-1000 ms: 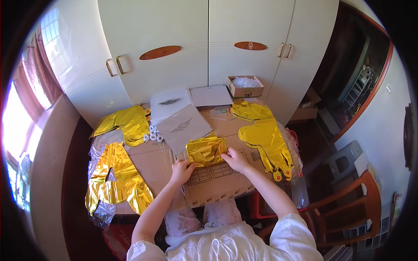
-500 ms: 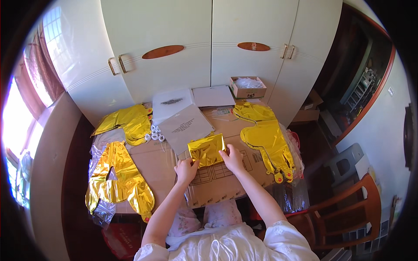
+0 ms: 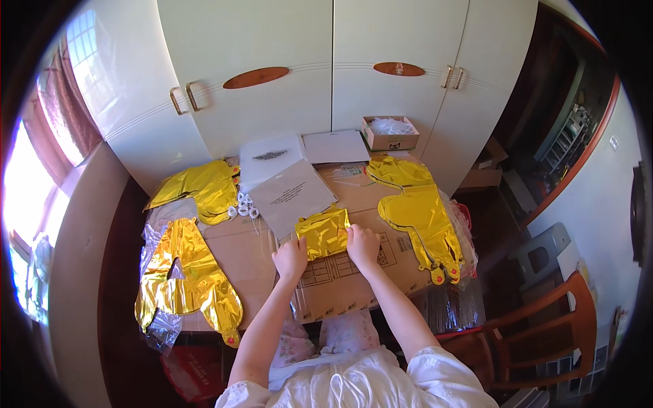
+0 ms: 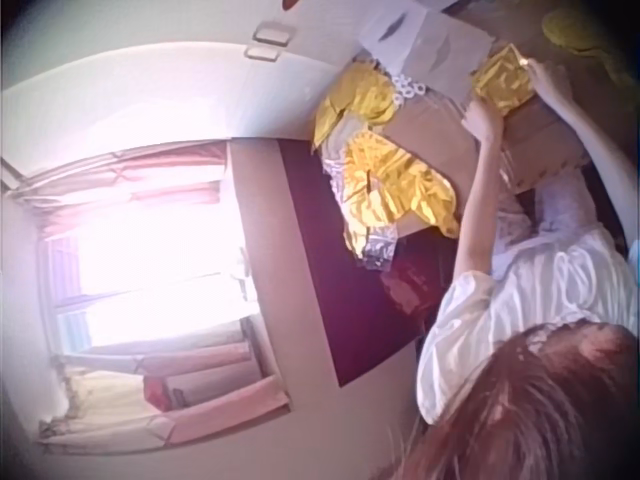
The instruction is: Folding a gold-colored foil balloon and placing it into a small cardboard box.
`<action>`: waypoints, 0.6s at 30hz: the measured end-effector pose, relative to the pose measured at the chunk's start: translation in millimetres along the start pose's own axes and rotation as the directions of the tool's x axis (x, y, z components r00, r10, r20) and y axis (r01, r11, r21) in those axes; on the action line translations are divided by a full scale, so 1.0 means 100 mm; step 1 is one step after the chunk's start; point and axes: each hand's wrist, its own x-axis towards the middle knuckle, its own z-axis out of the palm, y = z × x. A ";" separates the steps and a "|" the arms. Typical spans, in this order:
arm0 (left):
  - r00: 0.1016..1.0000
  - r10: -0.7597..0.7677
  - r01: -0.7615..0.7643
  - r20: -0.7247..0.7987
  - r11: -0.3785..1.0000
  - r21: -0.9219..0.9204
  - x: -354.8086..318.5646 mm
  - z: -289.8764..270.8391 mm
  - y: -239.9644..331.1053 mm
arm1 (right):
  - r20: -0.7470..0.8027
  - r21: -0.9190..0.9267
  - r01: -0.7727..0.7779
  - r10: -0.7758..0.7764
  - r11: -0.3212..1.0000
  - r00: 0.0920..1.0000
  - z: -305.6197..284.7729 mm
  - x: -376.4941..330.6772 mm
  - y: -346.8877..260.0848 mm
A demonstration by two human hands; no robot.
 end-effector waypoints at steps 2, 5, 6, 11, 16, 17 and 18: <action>0.997 0.043 -0.036 -0.057 0.993 0.108 -0.03 0.04 0.05 | -0.020 -0.034 -0.008 0.007 0.999 1.000 0.01 -0.01 0.00; 0.986 0.094 -0.066 -0.140 0.980 0.190 -0.05 0.08 0.06 | -0.040 -0.071 -0.024 0.021 0.997 0.999 -0.01 -0.01 -0.04; 0.982 0.104 -0.069 -0.160 0.975 0.209 -0.05 0.09 0.06 | -0.031 -0.079 -0.033 0.031 0.996 0.999 -0.02 -0.01 -0.05; 0.962 0.169 -0.103 -0.212 0.951 0.292 -0.05 0.13 0.08 | -0.067 -0.129 -0.032 0.023 0.991 0.997 -0.01 -0.03 -0.04; 0.954 0.197 -0.102 -0.227 0.923 0.372 -0.04 0.16 0.09 | -0.056 -0.176 -0.021 0.011 0.984 0.998 0.00 -0.03 -0.06; 0.953 0.199 -0.099 -0.230 0.918 0.383 -0.03 0.17 0.09 | -0.045 -0.174 -0.026 0.019 0.984 0.999 -0.01 -0.03 -0.06; 0.953 0.201 -0.101 -0.226 0.916 0.389 -0.02 0.17 0.09 | -0.033 -0.173 -0.031 0.026 0.984 0.999 -0.01 -0.03 -0.06</action>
